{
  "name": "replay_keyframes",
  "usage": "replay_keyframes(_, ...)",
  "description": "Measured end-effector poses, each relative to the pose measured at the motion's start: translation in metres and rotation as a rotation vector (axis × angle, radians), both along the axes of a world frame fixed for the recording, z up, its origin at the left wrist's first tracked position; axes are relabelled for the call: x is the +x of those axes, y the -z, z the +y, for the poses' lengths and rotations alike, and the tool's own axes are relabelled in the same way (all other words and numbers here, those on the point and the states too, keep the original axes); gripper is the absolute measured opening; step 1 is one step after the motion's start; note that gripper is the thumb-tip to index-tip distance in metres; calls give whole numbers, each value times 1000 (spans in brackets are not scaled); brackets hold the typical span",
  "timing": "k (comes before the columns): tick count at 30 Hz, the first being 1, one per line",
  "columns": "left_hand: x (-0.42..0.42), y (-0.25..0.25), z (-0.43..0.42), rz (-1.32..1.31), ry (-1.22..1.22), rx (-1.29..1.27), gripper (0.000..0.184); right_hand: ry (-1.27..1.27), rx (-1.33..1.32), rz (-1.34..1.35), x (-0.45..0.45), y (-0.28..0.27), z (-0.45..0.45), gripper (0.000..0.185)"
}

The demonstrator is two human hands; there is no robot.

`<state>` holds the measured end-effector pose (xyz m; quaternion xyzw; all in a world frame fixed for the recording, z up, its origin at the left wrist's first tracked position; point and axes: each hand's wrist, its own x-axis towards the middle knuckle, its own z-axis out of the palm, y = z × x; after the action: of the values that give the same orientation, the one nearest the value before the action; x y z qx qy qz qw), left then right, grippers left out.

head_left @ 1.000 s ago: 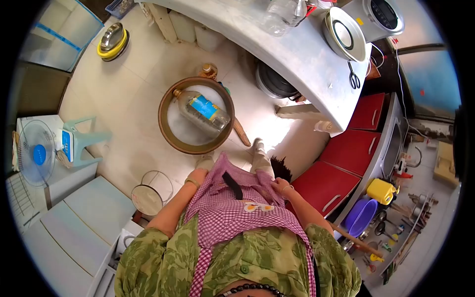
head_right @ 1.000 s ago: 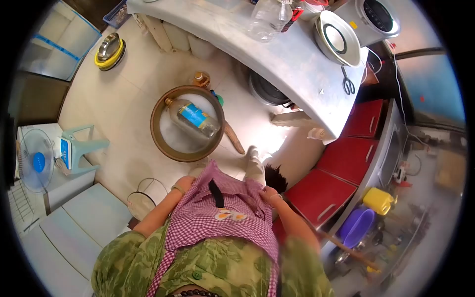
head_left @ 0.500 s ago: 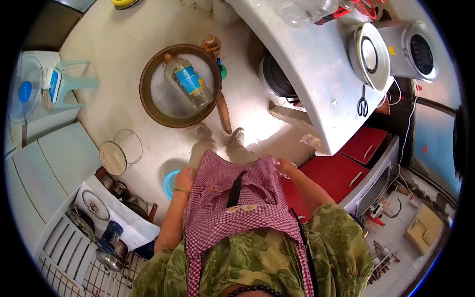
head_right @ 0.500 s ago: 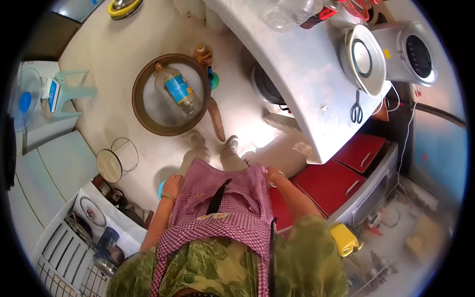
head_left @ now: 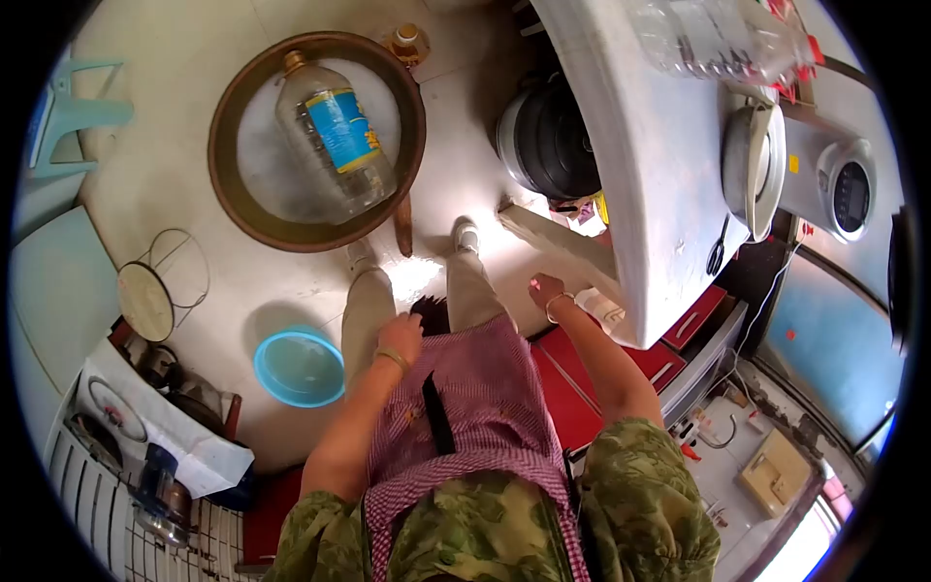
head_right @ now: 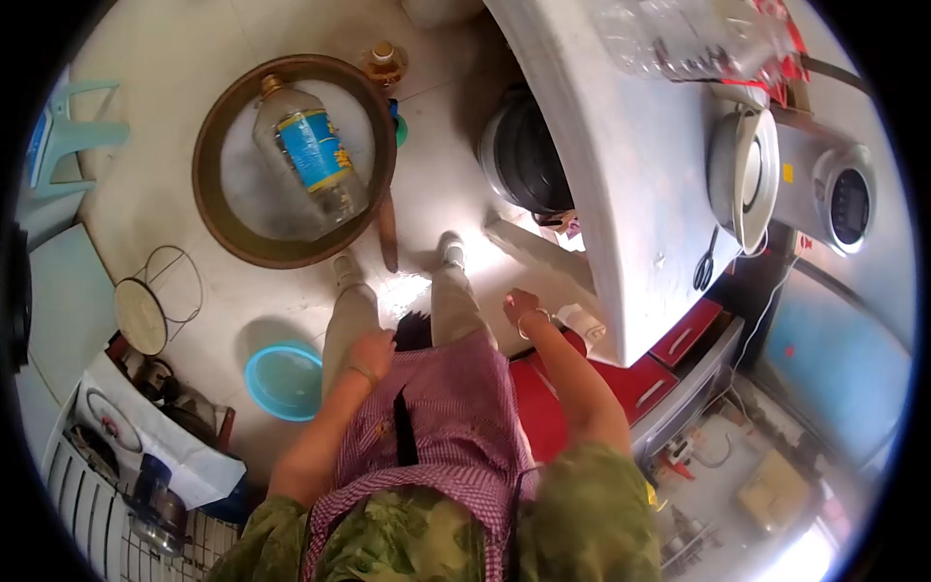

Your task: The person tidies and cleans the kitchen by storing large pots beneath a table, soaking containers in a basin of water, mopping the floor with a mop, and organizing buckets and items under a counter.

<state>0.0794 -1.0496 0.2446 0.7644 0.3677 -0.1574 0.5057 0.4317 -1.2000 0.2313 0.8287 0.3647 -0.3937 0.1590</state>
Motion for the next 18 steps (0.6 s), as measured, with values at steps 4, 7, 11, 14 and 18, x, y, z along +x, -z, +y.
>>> replay_keyframes(4, 34, 38, -39, -48, -136, -130, 24, 10, -74, -100, 61, 60, 29, 32)
replay_keyframes(7, 71, 72, -52, -76, -197, -161, 23, -114, -259, -245, 103, 105, 44, 41)
replay_keyframes(11, 114, 115, -69, -100, -298, -203, 23, -164, -210, -363, 153, 139, 47, 55)
replay_keyframes(14, 140, 136, -78, -139, -373, -200, 23, -45, -419, -332, 186, 164, 54, 73)
replay_keyframes(18, 152, 157, -87, -213, -448, -195, 23, -222, -231, -473, 207, 194, 30, 65)
